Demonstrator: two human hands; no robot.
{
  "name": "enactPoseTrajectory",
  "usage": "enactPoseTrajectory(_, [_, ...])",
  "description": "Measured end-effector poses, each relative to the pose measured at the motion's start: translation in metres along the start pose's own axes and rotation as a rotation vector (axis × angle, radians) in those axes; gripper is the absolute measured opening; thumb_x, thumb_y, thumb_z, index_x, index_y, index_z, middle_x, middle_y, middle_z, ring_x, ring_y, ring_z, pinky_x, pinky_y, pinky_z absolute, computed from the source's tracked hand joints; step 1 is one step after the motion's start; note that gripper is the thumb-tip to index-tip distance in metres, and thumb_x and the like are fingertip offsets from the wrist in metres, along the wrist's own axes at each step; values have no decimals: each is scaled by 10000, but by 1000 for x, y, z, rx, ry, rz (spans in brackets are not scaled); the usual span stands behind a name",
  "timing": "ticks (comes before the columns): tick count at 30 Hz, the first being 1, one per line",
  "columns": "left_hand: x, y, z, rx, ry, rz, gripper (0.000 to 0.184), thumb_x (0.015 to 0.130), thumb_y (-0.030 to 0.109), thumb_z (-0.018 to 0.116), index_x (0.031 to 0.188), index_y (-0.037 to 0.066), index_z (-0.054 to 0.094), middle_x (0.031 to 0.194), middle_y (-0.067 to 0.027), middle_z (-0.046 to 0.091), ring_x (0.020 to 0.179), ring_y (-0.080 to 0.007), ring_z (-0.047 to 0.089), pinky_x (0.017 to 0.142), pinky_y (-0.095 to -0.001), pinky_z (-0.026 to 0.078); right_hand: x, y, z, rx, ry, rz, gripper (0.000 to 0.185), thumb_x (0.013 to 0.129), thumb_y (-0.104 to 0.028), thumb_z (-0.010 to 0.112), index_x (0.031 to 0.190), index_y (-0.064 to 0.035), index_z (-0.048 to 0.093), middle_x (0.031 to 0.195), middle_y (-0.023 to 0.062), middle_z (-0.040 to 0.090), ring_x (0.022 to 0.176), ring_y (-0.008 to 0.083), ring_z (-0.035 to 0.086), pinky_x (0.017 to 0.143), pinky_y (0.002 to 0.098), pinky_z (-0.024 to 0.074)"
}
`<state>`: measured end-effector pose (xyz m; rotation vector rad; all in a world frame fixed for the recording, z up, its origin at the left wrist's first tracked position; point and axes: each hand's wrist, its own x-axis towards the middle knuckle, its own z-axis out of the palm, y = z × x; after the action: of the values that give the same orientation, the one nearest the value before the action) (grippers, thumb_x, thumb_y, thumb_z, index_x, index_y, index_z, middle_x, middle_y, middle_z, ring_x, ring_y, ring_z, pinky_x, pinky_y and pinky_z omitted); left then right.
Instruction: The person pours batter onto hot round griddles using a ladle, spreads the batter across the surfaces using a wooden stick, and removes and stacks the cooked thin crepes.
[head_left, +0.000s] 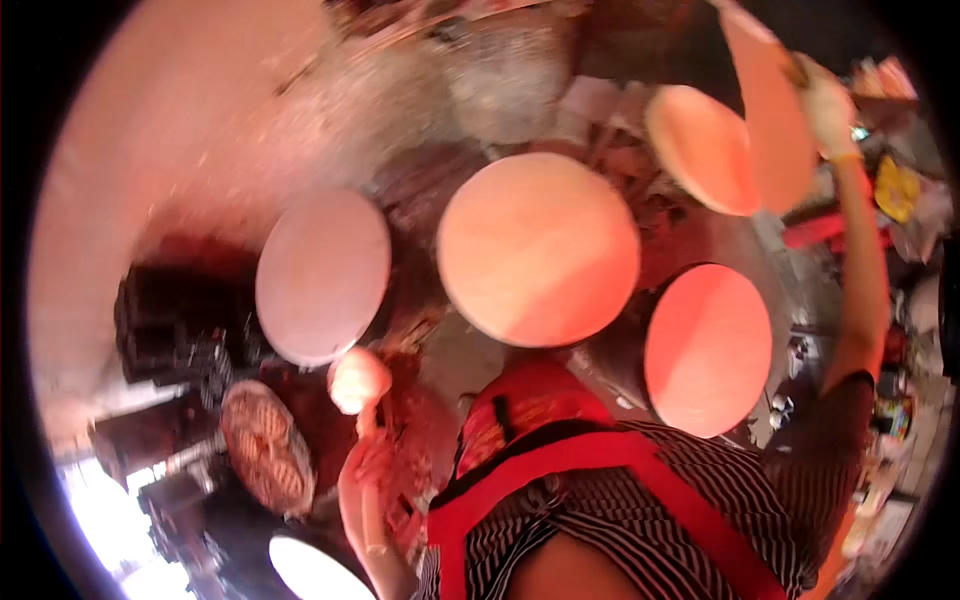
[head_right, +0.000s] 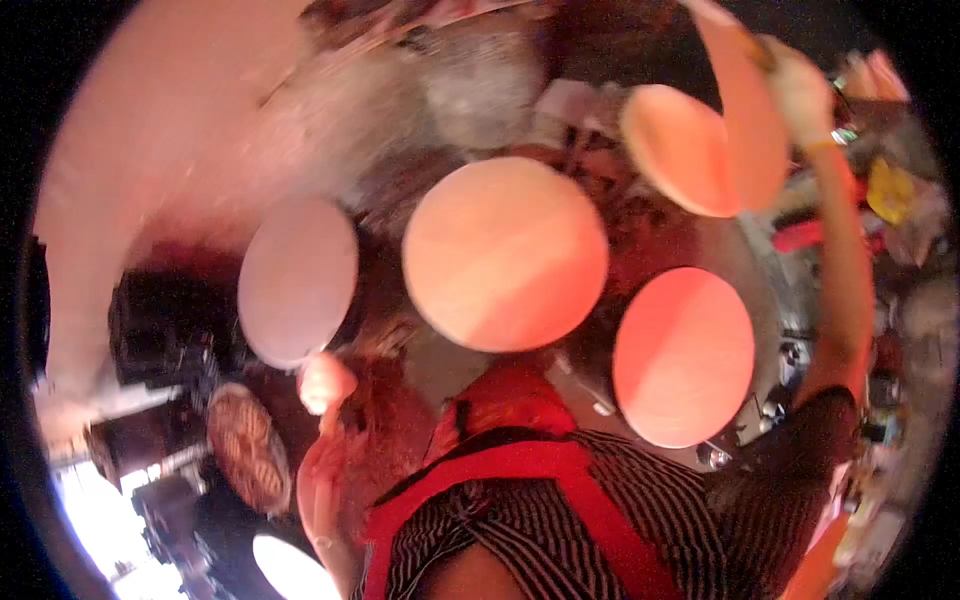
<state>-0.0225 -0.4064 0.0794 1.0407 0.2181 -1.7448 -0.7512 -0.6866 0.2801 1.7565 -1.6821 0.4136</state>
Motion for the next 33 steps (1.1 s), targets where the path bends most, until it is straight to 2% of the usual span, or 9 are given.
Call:
enactPoseTrajectory(4, [-2, -13, 38, 79, 124, 92, 185, 948, 116, 426, 1076, -5, 485, 748, -19, 485, 574, -58, 461, 458, -166, 389, -55, -19, 105, -271, -142, -64, 251, 786, -252, 563, 1010, -140, 585, 873, 74, 612, 706, 252, 623, 630, 382, 513])
enactPoseTrajectory(12, [2, -23, 93, 110, 279, 163, 208, 941, 135, 442, 1098, 4, 482, 774, -28, 510, 596, -72, 486, 475, -178, 405, -211, -57, 260, -25, -273, 20, 347, 701, -208, 647, 1031, -159, 551, 978, 41, 574, 805, 232, 610, 639, 405, 511])
enactPoseTrajectory(20, [1, -11, 116, 111, 239, 178, 235, 933, 153, 458, 1120, 13, 479, 800, -37, 534, 619, -85, 510, 492, -190, 422, -197, -87, 215, 187, -264, 209, 311, 761, -273, 652, 1011, -119, 551, 912, 98, 603, 784, 299, 611, 643, 397, 500])
enactPoseTrajectory(23, [-7, 5, 119, 63, 131, 179, 245, 930, 161, 464, 1128, 16, 477, 810, -41, 543, 627, -90, 519, 498, -194, 429, -139, -143, 173, 606, -555, 220, 257, 818, -241, 607, 1026, -100, 554, 827, 119, 585, 756, 287, 592, 681, 381, 476])
enactPoseTrajectory(26, [-13, 40, 136, 29, -140, 189, 256, 927, 168, 470, 1136, 19, 476, 820, -44, 552, 636, -95, 528, 504, -199, 435, -79, -235, 98, 1266, -646, -27, 347, 882, -110, 504, 1228, -96, 486, 813, 125, 540, 715, 247, 520, 715, 327, 445])
enactPoseTrajectory(28, [-8, 70, 151, 291, -186, 320, 264, 925, 172, 474, 1141, 22, 476, 826, -46, 558, 641, -99, 534, 508, -202, 439, -61, -296, 83, 1434, -393, -433, 474, 884, -89, 501, 1345, -127, 398, 932, 126, 574, 831, 280, 570, 773, 351, 469])
enactPoseTrajectory(30, [17, 80, 206, 1236, 368, 779, 192, 908, 245, 506, 981, 68, 521, 636, 20, 468, 439, -76, 424, 359, -230, 334, -41, -347, 51, 1506, -327, -631, 517, 884, -84, 498, 1378, -156, 364, 1002, 130, 587, 892, 301, 586, 789, 373, 479])
enactPoseTrajectory(32, [41, 104, 208, 1980, 527, 1214, 331, 800, 162, 558, 1093, 17, 509, 721, -143, 595, 669, -290, 619, 584, -395, 485, -34, -381, 29, 1515, -374, -733, 543, 886, -87, 497, 1397, -191, 344, 1048, 138, 591, 920, 319, 594, 784, 393, 488])
enactPoseTrajectory(33, [44, 105, 219, 2139, 577, 1126, 389, 764, 129, 548, 1139, 30, 521, 816, -182, 611, 822, -362, 609, 707, -459, 466, -34, -392, 20, 1402, -457, -708, 550, 886, -83, 496, 1399, -209, 342, 1039, 145, 591, 906, 320, 595, 775, 396, 489])
